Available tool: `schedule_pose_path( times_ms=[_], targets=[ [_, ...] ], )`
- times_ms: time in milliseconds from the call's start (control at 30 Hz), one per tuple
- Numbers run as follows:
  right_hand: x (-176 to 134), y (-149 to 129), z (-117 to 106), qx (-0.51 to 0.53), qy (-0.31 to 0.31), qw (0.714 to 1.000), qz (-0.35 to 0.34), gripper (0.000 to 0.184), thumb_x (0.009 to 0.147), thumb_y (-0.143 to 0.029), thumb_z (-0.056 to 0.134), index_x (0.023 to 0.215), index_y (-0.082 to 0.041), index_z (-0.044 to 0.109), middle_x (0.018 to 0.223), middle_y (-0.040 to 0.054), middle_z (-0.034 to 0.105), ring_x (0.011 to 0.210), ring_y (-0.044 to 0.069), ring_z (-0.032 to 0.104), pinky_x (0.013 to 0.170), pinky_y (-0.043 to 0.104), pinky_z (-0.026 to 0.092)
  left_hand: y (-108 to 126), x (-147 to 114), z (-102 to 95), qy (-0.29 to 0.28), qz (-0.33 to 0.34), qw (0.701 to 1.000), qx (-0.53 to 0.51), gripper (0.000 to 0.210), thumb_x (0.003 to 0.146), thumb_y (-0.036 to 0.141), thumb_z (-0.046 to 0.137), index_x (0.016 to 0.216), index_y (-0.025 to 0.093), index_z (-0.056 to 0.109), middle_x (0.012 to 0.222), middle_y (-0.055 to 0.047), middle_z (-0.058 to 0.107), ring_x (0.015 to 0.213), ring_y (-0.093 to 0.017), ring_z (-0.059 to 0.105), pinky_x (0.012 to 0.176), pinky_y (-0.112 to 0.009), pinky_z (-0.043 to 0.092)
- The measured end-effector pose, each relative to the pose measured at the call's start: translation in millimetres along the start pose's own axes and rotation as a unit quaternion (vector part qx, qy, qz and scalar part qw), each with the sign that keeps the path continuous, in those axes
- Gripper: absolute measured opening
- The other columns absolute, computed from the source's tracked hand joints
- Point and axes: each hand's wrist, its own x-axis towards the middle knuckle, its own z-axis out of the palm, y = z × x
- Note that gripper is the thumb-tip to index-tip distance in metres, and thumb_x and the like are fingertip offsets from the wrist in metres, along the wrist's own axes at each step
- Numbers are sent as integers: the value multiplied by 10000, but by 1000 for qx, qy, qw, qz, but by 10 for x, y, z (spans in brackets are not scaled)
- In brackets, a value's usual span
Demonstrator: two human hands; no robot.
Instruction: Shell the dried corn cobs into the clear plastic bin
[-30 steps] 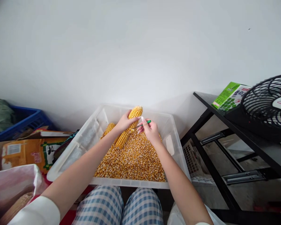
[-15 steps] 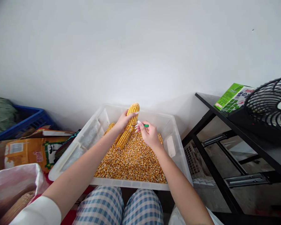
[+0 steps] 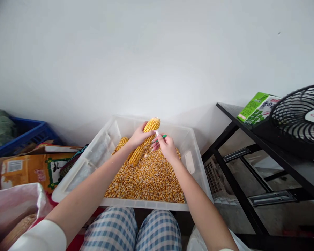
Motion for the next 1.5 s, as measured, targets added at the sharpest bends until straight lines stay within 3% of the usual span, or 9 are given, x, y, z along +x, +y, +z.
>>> schedule_pose_path(
  times_ms=[133,300,500,800,1167,1233,1333,1433,1500],
  targets=[
    [-4,6,10,-3,-3,1000,12,346,757,-497,504,692,-159,543,531,8,590,422,111,547,438,241,465,13,-1,4,9,7,1000,-4,506,652,409,607,1070,142,509,936,-60,603,834,-183,555,737,-283,432],
    [-8,-103,12,12,32,999,-29,346,757,-494,504,728,-155,567,616,27,625,513,119,586,535,256,497,-76,53,-25,52,-88,986,-129,500,650,459,601,1031,151,500,800,-54,600,662,-156,576,587,-268,466],
    [3,-119,14,-20,-15,1000,8,296,724,-420,575,833,-150,623,687,33,652,559,113,600,561,249,488,-183,118,-62,69,-147,955,-248,488,631,448,630,989,146,493,679,-47,596,568,-146,575,527,-270,486],
    [19,-80,-162,-151,-112,982,21,300,732,-367,573,945,-168,645,676,28,650,539,112,575,578,264,460,-214,99,-73,78,-165,949,-256,436,634,429,635,933,143,496,654,-45,601,527,-139,573,510,-268,481],
    [-22,-126,-182,-441,-81,883,-139,126,805,-235,474,854,-220,589,835,51,620,760,181,537,697,287,370,-275,163,-97,78,-163,944,-276,468,611,396,655,962,152,465,658,-40,606,559,-161,597,525,-284,493],
    [-6,-108,-190,-430,-72,891,-130,123,815,-267,463,864,-218,565,800,46,604,729,173,529,678,281,374,-266,176,-116,83,-189,936,-285,461,618,434,633,944,147,477,634,-43,605,548,-164,596,511,-276,485],
    [23,-31,-156,-315,-14,945,-86,194,824,-401,434,849,-227,517,685,0,557,600,133,499,591,248,390,-236,182,-158,105,-219,919,-311,493,632,528,577,931,144,497,605,-43,593,553,-169,599,512,-275,481],
    [44,87,-50,-128,35,991,29,342,811,-541,359,728,-223,455,537,-50,466,422,94,412,462,225,395,-208,175,-189,123,-218,896,-366,515,639,573,544,942,158,503,594,-27,579,567,-165,600,548,-287,491],
    [49,145,40,-19,9,993,115,392,781,-591,369,698,-215,445,493,-61,458,371,85,404,423,228,411,-196,165,-191,121,-211,883,-402,498,645,572,535,934,166,508,602,-21,576,569,-155,594,571,-290,494]
  ],
)
